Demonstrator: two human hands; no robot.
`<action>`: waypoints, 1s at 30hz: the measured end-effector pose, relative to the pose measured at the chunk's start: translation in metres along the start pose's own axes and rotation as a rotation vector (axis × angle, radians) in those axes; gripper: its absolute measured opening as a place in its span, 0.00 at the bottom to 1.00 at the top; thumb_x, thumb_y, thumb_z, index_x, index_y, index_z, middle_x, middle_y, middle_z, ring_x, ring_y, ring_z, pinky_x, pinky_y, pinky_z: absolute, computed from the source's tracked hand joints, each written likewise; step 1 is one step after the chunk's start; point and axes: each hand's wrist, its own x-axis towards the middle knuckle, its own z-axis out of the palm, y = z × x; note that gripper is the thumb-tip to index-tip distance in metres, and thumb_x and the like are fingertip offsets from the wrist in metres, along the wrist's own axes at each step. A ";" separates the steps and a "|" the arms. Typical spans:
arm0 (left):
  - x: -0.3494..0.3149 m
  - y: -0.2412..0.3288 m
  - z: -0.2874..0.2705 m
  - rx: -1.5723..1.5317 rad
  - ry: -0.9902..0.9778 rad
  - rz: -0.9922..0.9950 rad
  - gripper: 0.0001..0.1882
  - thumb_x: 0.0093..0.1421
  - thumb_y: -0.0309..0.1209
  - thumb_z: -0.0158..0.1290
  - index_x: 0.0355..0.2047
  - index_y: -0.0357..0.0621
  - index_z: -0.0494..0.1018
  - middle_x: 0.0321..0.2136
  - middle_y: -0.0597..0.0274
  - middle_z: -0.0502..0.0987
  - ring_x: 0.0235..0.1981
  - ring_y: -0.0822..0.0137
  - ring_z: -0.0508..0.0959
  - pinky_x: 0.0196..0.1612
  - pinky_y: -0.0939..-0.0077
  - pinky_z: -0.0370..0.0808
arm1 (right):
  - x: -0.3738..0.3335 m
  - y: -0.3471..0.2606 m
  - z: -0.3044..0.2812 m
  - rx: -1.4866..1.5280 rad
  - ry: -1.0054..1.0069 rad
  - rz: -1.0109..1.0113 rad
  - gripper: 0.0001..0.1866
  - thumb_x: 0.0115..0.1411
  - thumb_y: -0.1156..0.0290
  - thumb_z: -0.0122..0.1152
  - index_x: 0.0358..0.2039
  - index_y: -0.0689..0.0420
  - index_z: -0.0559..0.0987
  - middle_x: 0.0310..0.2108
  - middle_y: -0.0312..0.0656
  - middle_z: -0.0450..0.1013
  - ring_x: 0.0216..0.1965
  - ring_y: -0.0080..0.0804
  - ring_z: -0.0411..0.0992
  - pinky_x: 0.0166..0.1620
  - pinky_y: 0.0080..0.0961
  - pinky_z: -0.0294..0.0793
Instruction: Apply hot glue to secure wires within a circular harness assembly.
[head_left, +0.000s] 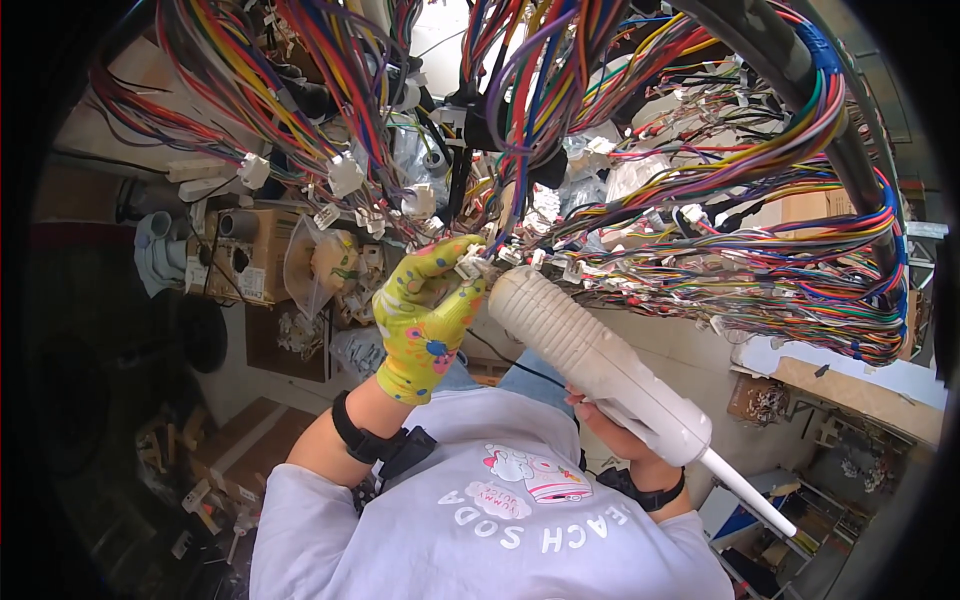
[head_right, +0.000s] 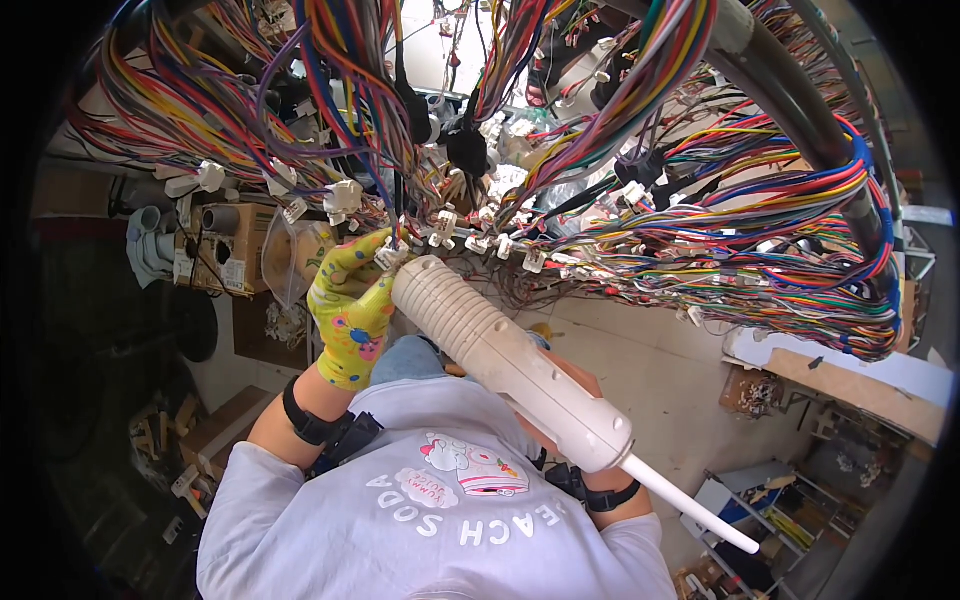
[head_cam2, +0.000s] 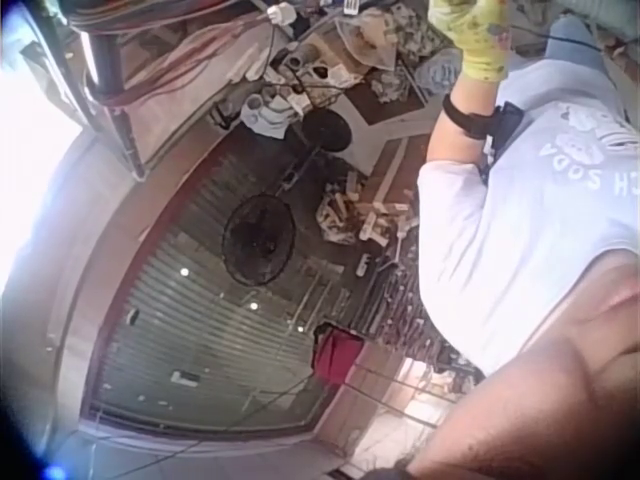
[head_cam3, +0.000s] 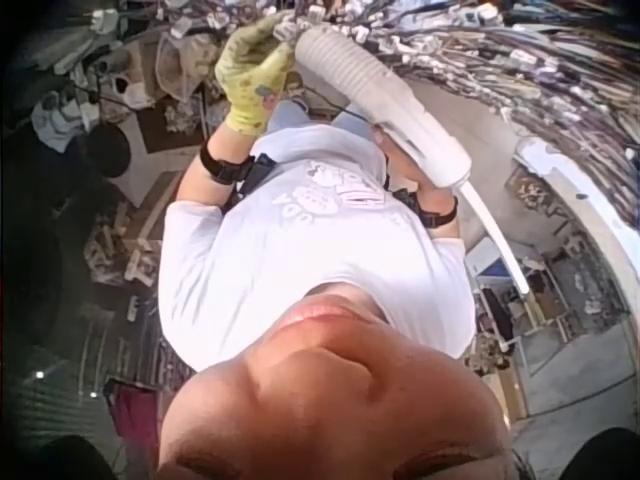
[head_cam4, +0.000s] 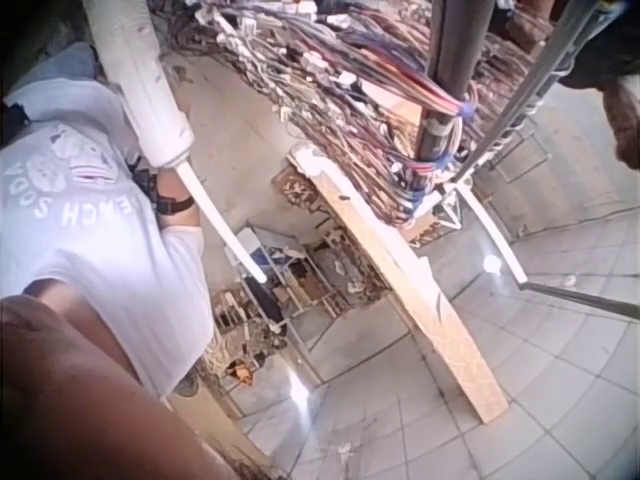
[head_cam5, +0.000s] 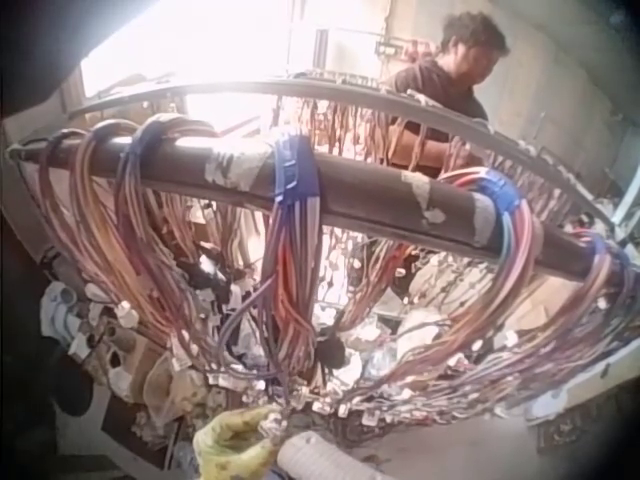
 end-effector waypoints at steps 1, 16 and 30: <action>0.001 -0.001 0.000 0.046 -0.004 0.033 0.19 0.51 0.14 0.54 0.44 0.35 0.70 0.45 0.54 0.73 0.38 0.74 0.75 0.42 0.82 0.72 | 0.000 -0.001 0.001 0.011 0.003 0.000 0.29 0.46 0.78 0.65 0.51 0.64 0.69 0.41 0.44 0.74 0.42 0.29 0.74 0.46 0.23 0.72; -0.002 -0.001 0.000 0.005 0.044 -0.026 0.19 0.51 0.15 0.55 0.44 0.36 0.70 0.43 0.55 0.75 0.38 0.74 0.76 0.41 0.83 0.72 | -0.005 -0.014 0.001 -0.005 0.037 0.011 0.30 0.46 0.79 0.66 0.52 0.63 0.69 0.41 0.42 0.74 0.41 0.26 0.73 0.44 0.21 0.73; -0.001 0.005 0.005 0.005 0.104 -0.101 0.17 0.53 0.18 0.57 0.44 0.35 0.71 0.35 0.59 0.77 0.34 0.76 0.77 0.39 0.85 0.72 | 0.005 -0.015 -0.004 -0.109 -0.018 -0.155 0.25 0.47 0.78 0.63 0.48 0.64 0.71 0.39 0.45 0.75 0.40 0.31 0.75 0.45 0.24 0.73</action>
